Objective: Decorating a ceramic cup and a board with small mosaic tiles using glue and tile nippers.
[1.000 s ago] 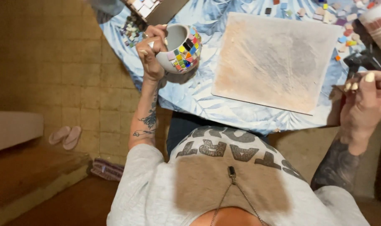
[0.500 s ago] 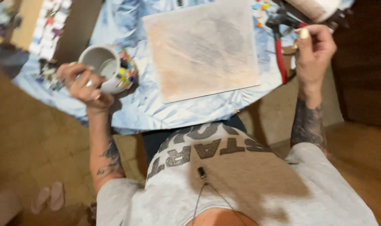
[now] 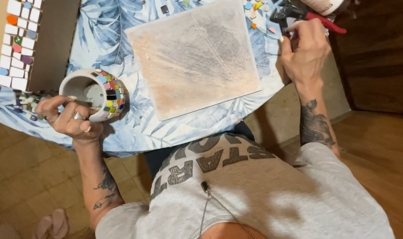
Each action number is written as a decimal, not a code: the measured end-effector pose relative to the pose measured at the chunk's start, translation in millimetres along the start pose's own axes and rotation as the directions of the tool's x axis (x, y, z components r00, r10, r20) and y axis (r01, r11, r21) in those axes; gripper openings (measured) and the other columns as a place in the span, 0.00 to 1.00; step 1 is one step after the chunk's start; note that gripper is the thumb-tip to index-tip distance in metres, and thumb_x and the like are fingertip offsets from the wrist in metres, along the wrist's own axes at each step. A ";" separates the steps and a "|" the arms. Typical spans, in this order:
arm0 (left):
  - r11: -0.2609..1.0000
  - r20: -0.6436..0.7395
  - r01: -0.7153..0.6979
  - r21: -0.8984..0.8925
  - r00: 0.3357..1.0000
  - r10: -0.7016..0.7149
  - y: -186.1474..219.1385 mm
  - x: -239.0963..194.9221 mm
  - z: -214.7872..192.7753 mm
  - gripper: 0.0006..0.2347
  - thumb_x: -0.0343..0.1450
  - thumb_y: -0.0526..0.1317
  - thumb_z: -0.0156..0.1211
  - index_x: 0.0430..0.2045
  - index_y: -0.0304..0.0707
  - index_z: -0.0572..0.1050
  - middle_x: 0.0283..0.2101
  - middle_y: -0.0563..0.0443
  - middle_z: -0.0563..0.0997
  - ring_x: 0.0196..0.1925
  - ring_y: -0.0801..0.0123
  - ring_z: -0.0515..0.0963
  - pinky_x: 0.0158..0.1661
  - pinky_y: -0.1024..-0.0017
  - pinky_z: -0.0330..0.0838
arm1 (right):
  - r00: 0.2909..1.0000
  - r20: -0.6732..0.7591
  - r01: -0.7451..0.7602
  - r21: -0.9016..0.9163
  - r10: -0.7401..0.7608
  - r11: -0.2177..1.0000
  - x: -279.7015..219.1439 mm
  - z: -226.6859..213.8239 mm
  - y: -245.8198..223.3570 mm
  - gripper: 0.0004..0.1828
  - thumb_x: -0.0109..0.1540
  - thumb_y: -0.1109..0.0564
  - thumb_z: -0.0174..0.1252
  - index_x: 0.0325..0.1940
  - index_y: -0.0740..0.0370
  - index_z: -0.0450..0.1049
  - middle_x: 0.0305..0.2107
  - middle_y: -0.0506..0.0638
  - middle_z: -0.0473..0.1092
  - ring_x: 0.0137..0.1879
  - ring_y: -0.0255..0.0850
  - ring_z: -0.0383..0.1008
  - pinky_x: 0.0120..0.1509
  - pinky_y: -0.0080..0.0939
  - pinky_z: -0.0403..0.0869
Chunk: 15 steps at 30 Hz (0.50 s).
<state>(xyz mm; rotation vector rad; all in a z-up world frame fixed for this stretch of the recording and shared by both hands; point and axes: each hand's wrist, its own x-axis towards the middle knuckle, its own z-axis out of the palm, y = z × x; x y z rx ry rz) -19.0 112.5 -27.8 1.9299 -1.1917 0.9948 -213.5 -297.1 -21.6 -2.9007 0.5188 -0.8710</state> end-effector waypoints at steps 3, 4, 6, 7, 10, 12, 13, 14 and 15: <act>1.000 -0.026 0.006 -0.002 1.000 -0.006 2.8 4.3 0.5 0.23 0.70 0.48 0.24 0.02 0.37 0.50 0.09 0.50 0.56 0.30 0.57 0.63 0.37 0.64 0.52 | 0.986 -0.028 0.165 -0.036 -0.166 0.986 11.8 14.8 -6.2 0.04 0.57 0.59 0.55 0.32 0.61 0.68 0.28 0.50 0.61 0.34 0.39 0.58 0.33 0.33 0.59; 1.000 -0.014 -0.009 0.006 1.000 0.009 3.2 4.8 -0.8 0.23 0.70 0.48 0.23 0.02 0.36 0.51 0.09 0.49 0.58 0.30 0.57 0.64 0.37 0.64 0.53 | 0.974 -0.028 0.224 -0.075 -0.227 0.972 18.2 11.8 -17.5 0.06 0.55 0.57 0.57 0.33 0.60 0.69 0.29 0.50 0.61 0.35 0.41 0.57 0.35 0.37 0.56; 1.000 0.000 -0.016 0.025 1.000 0.016 9.7 8.3 -3.7 0.24 0.70 0.48 0.23 0.02 0.35 0.53 0.10 0.49 0.59 0.31 0.57 0.65 0.37 0.63 0.54 | 0.955 -0.026 0.292 -0.103 -0.296 0.951 26.9 10.2 -31.7 0.08 0.53 0.55 0.59 0.34 0.59 0.70 0.31 0.50 0.60 0.37 0.44 0.56 0.38 0.42 0.54; 0.999 0.000 0.043 -0.016 0.999 -0.043 15.4 11.4 -5.2 0.25 0.70 0.49 0.24 0.04 0.33 0.60 0.12 0.48 0.62 0.34 0.57 0.65 0.38 0.63 0.54 | 0.946 -0.031 0.316 -0.146 -0.324 0.937 29.3 11.9 -34.9 0.07 0.53 0.57 0.60 0.34 0.58 0.72 0.33 0.50 0.61 0.38 0.44 0.56 0.37 0.41 0.53; 0.990 -0.032 0.116 0.078 0.993 -0.114 30.7 19.2 -13.3 0.23 0.71 0.49 0.26 0.13 0.33 0.67 0.19 0.47 0.67 0.37 0.58 0.64 0.39 0.63 0.56 | 0.937 -0.023 0.342 -0.161 -0.350 0.926 29.8 25.3 -32.0 0.06 0.50 0.59 0.59 0.32 0.57 0.72 0.34 0.50 0.64 0.39 0.45 0.56 0.37 0.42 0.53; 0.966 -0.065 0.133 0.220 0.990 -0.122 43.0 13.9 -17.1 0.20 0.71 0.49 0.26 0.20 0.35 0.66 0.23 0.47 0.69 0.37 0.58 0.63 0.39 0.65 0.57 | 0.934 -0.011 0.353 -0.128 -0.357 0.927 26.1 33.3 -30.3 0.06 0.48 0.59 0.56 0.29 0.56 0.71 0.33 0.49 0.65 0.39 0.46 0.58 0.36 0.44 0.54; 0.965 -0.132 0.101 0.244 0.989 -0.070 49.7 8.1 -15.9 0.13 0.70 0.45 0.31 0.21 0.38 0.63 0.23 0.49 0.68 0.33 0.62 0.63 0.37 0.66 0.55 | 0.939 -0.001 0.341 -0.115 -0.344 0.933 23.9 34.4 -30.1 0.06 0.51 0.61 0.58 0.32 0.58 0.71 0.33 0.50 0.66 0.41 0.45 0.58 0.40 0.42 0.55; 0.963 -0.205 0.063 0.262 0.979 -0.008 54.9 3.9 -9.4 0.07 0.69 0.41 0.36 0.22 0.42 0.61 0.23 0.52 0.68 0.29 0.67 0.62 0.35 0.68 0.54 | 0.944 0.003 0.328 -0.116 -0.330 0.938 24.1 33.9 -26.2 0.07 0.54 0.62 0.60 0.35 0.60 0.71 0.33 0.50 0.68 0.43 0.44 0.59 0.43 0.41 0.56; 0.953 -0.208 0.075 0.294 0.978 -0.013 68.2 -16.3 -4.0 0.07 0.69 0.41 0.36 0.22 0.42 0.61 0.23 0.52 0.68 0.29 0.67 0.62 0.35 0.68 0.54 | 0.935 -0.004 0.353 -0.094 -0.355 0.931 25.3 35.4 -29.4 0.07 0.54 0.62 0.60 0.35 0.60 0.71 0.33 0.50 0.68 0.43 0.44 0.59 0.43 0.41 0.56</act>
